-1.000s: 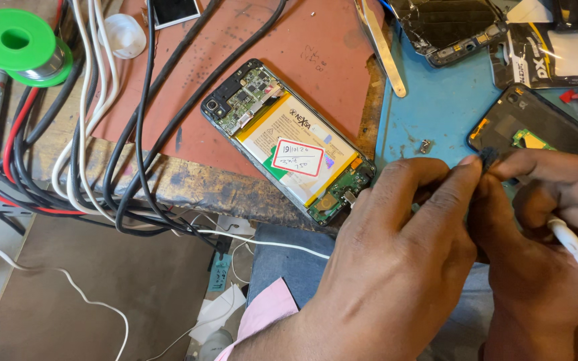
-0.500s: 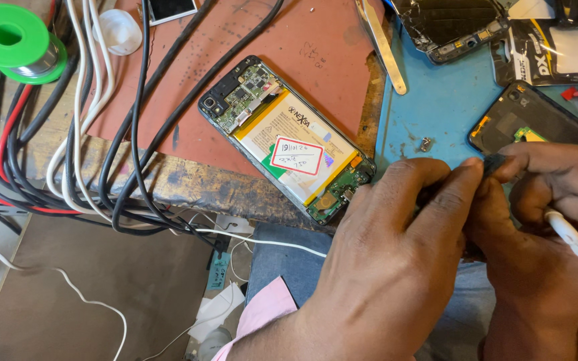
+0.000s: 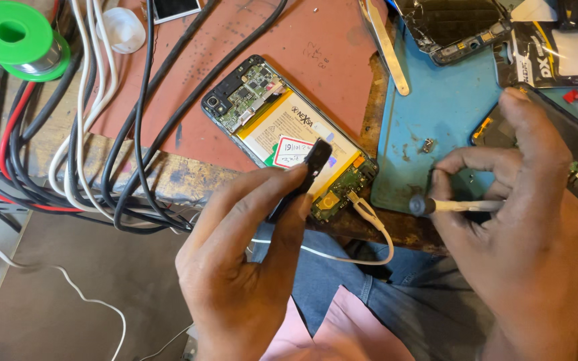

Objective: The person uses a white pen-like tool to probe and scrape around the charging port area of a disassembled mobile phone. They then use tweezers to adjust a small component near the port while the phone remains connected to a white charging cable.

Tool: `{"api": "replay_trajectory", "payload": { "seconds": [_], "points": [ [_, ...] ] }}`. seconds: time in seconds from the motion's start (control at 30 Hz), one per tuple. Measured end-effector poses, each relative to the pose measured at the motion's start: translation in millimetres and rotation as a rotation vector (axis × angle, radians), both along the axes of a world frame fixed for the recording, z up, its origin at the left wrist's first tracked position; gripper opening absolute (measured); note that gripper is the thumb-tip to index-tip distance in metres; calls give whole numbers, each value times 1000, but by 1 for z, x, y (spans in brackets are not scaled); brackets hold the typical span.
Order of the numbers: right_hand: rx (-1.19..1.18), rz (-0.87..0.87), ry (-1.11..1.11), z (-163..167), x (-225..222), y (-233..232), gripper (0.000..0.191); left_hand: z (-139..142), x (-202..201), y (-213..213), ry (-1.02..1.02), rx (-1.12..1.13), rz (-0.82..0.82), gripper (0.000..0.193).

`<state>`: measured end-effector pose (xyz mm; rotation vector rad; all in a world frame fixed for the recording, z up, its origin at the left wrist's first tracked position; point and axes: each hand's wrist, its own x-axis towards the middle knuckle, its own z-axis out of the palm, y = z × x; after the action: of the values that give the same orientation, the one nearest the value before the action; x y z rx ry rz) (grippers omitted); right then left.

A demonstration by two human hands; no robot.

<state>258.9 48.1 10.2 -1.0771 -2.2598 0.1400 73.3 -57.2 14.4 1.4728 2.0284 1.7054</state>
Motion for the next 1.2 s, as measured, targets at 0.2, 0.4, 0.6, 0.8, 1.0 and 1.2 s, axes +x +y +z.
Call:
{"api": "replay_trajectory", "payload": {
  "seconds": [0.2,0.4,0.6,0.8,1.0,1.2],
  "points": [
    [-184,-4,179,-5,11,2,53,-14,-7,-14,-100,-14,-113,44],
    [-104,41,238,-14,13,-10,38,-16,-2,-16,74,23,-75,39],
    [78,325,29,23,-14,-20,37,-15,5,-10,147,123,-215,34],
    [-17,210,140,7,4,-2,25,-31,-13,-7,588,86,-37,42],
    [-120,58,308,-29,29,-7,23,-52,-18,-4,662,94,-50,32],
    [-143,1,296,-10,8,-7,24,-48,-21,0,624,35,-98,27]
  ]
}}
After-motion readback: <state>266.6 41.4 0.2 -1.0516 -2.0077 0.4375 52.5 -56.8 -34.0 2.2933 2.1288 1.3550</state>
